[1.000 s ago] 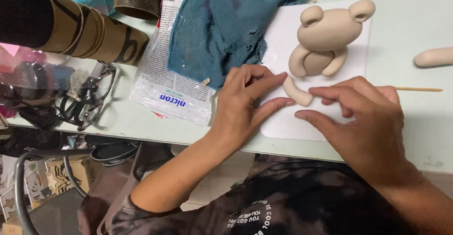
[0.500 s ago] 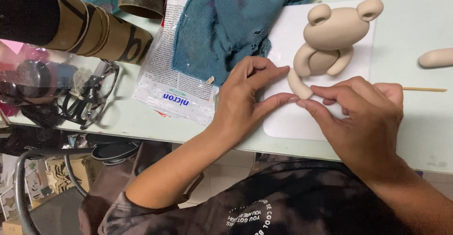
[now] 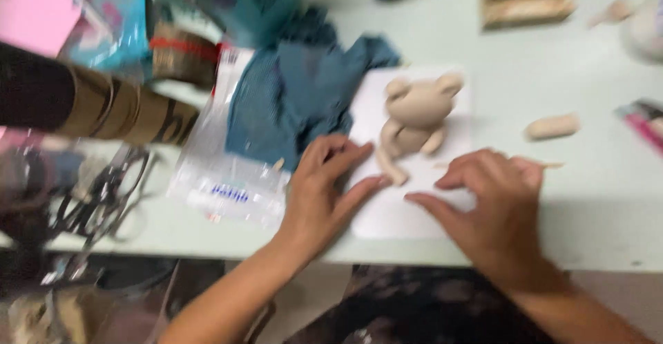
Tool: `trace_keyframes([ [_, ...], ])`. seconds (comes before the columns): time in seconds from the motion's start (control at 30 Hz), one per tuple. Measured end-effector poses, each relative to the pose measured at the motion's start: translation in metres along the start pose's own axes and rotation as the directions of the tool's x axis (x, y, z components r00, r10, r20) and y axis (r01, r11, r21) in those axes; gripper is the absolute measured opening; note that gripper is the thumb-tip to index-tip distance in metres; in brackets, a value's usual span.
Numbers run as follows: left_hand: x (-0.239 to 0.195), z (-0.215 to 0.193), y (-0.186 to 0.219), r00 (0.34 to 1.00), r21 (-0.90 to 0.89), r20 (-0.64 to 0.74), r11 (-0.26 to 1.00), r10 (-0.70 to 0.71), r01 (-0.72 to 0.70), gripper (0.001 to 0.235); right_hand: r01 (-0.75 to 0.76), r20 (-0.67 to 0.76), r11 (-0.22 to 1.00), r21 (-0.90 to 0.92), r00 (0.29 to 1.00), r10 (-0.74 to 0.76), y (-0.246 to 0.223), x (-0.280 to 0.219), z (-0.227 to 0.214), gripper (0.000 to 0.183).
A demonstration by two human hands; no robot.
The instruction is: Sculpting a small bear figure from clay by rolling small pieces for limbs and features and attaching them to the body.
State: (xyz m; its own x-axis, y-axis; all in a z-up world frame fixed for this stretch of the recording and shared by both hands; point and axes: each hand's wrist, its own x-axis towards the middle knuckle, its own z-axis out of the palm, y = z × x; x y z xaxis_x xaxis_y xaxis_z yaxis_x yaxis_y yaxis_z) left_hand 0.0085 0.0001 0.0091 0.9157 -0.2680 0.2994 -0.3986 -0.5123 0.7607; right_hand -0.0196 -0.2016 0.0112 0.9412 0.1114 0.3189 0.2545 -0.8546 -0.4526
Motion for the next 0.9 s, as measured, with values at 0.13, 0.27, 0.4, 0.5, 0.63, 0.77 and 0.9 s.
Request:
trace_keyframes([
  [0.13,0.007,0.001,0.015,0.997,0.024,0.019,0.997,-0.068,0.068,0.035,0.004,-0.010,1.000,-0.021,1.000,-0.004,-0.004,0.006,-0.006,0.038],
  [0.27,0.001,0.005,0.013,0.999,0.043,0.021,0.998,-0.036,0.035,0.032,0.085,-0.032,0.993,-0.087,0.996,-0.088,-0.007,0.007,-0.003,0.039],
  [0.4,-0.005,0.006,0.007,1.000,0.074,0.016,0.997,0.006,-0.008,0.034,0.055,0.016,0.998,0.007,0.998,-0.055,0.013,0.002,0.009,0.052],
  [0.5,-0.008,0.004,0.003,1.000,0.053,0.003,0.999,-0.014,0.014,0.045,0.148,0.057,0.988,0.038,0.987,-0.150,0.021,0.015,-0.010,0.062],
  [0.63,-0.012,0.005,-0.001,1.000,0.082,-0.008,0.997,0.006,-0.005,0.050,0.018,0.284,0.999,0.044,0.958,-0.030,0.031,0.041,-0.023,0.072],
  [0.77,-0.013,0.007,-0.003,0.999,0.130,-0.009,0.991,0.038,-0.036,0.052,0.188,0.305,0.982,0.014,0.934,-0.184,0.058,0.049,-0.006,0.064],
  [0.9,-0.012,0.010,-0.009,0.999,0.158,-0.010,0.986,0.047,-0.045,0.054,0.190,0.300,0.979,0.078,0.932,-0.205,0.059,0.053,0.005,0.050],
])
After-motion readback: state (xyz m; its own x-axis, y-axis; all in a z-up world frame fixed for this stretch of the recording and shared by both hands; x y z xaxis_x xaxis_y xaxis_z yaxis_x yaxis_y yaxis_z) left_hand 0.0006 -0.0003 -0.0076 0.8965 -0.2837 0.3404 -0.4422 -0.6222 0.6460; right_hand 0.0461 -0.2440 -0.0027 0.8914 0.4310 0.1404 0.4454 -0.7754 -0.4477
